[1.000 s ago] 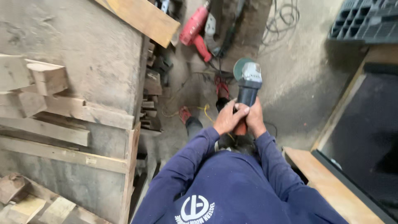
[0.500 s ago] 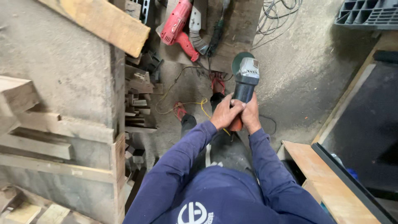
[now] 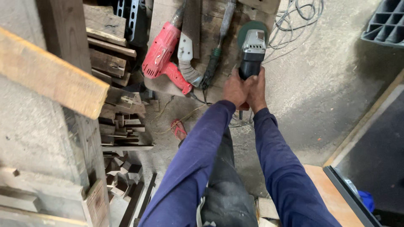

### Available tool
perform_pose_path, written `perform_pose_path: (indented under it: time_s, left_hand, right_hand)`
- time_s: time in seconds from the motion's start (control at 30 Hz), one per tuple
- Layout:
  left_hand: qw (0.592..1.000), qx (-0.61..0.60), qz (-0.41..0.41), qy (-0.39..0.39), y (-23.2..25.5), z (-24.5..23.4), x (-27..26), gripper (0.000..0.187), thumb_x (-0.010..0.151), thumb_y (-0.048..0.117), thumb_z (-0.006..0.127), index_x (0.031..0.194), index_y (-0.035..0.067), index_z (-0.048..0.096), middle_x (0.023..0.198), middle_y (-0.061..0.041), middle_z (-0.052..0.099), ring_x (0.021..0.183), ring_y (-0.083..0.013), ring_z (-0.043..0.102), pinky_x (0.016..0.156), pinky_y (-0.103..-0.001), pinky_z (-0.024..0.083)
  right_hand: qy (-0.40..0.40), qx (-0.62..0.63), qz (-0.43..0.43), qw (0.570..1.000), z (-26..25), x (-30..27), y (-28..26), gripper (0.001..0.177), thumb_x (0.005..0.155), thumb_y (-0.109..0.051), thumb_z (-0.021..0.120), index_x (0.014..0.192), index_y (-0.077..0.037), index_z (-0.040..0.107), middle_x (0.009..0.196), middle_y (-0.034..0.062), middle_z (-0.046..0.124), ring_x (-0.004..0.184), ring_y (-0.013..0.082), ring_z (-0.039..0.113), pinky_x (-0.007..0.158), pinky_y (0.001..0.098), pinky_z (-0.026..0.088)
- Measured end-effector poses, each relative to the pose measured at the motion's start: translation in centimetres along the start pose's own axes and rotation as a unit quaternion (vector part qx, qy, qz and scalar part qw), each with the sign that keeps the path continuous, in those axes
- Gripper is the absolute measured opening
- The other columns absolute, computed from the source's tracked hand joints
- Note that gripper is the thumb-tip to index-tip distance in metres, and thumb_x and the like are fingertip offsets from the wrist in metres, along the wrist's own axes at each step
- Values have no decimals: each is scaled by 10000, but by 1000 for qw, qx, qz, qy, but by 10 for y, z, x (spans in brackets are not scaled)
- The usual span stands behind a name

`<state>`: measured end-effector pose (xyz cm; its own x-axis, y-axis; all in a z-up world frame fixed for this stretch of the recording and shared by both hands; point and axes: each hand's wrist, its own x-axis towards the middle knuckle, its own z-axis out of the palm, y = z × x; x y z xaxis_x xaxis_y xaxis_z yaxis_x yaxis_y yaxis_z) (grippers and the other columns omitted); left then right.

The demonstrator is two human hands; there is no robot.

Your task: The person uses an angle grinder to smooth the edges and surfaces of a wooden pallet. They hold the pallet with one hand while operating the grinder with the other, moving the tool along the wood and generating sparks.

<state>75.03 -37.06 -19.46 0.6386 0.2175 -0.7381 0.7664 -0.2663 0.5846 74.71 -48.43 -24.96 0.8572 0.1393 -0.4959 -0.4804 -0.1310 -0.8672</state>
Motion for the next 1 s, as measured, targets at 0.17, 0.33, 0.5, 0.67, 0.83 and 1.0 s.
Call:
perform_pose_path:
  time_s: [0.17,0.33,0.5,0.67,0.83,1.0]
  left_hand:
    - [997,27,-62,-29,6,2,7,704,874,524,716,1338,40,500,1170,-264,697,1109,-434,670,926,-513,541]
    - [997,64,-26,-36,22,5,2,745,874,519,698,1404,62,442,1231,-242,645,1127,-411,652,929,-498,528]
    - [997,30,-63,-39,24,-3,-10,714,871,522,658,1368,56,444,1195,-216,664,1064,-390,695,911,-485,543]
    - [998,51,-7,43,-7,-18,-17,625,898,480,710,1246,-11,540,1151,-268,673,1098,-445,649,935,-516,510]
    - [990,37,73,112,-16,-21,-23,700,874,443,718,1350,-28,516,1216,-297,642,1137,-467,609,951,-514,499]
    - [983,55,99,144,-4,-21,-19,840,884,463,696,1496,-36,410,1300,-311,581,1179,-479,570,985,-507,484]
  right_hand:
    - [31,34,-4,999,3,10,35,573,1009,-72,582,1505,-67,297,1209,108,575,1041,186,605,851,317,564]
    - [39,-4,-10,999,-9,8,43,628,997,-26,672,1486,-41,279,1220,143,580,1062,213,620,867,326,556]
    - [5,45,-16,999,-13,5,59,545,1108,-255,442,1568,-48,237,1355,158,542,1187,224,580,1005,353,531]
    - [-11,86,83,993,14,0,90,624,1107,-455,296,1565,-30,314,1392,159,514,1248,263,519,1070,396,460]
    - [22,-20,-101,994,35,-8,75,590,1107,-332,404,1574,0,259,1472,200,443,1327,299,443,1113,397,378]
    - [20,-27,-99,995,37,1,35,290,1090,-190,443,1309,-1,471,1203,127,554,1099,215,518,978,352,452]
